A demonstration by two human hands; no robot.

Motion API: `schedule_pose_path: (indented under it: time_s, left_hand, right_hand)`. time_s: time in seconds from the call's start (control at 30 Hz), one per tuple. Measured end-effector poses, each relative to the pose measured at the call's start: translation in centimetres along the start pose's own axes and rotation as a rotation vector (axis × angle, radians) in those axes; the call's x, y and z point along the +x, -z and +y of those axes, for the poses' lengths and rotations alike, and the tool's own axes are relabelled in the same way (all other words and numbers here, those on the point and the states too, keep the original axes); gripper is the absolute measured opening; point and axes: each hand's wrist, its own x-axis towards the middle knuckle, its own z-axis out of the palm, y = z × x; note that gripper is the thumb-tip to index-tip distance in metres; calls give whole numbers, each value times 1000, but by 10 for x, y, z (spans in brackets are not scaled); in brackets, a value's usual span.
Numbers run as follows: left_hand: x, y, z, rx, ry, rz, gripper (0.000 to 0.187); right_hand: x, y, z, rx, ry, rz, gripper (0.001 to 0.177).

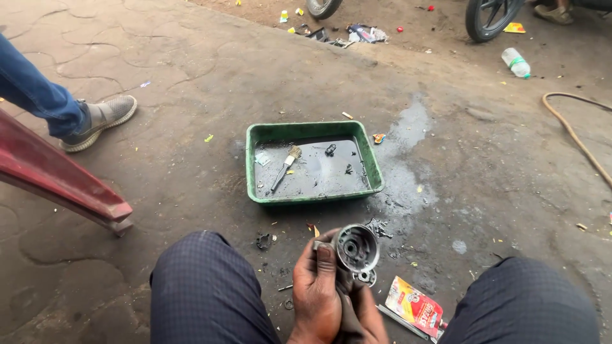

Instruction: Cleaning and assembling internal components of a motorcycle, likely related to the fuel system or engine.

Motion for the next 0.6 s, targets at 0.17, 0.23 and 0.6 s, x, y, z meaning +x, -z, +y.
schedule_pose_path:
  time_s: [0.17, 0.23, 0.6]
  left_hand:
    - [20, 13, 8, 176, -82, 139, 39]
    - [24, 17, 1, 278, -64, 234, 39]
    - [15, -4, 1, 196, 137, 279, 36]
  right_hand:
    - [-16, -15, -15, -389, 156, -150, 56]
    - [-18, -15, -27, -486, 187, -192, 57]
    - [-18, 6, -60, -482, 166, -32, 16]
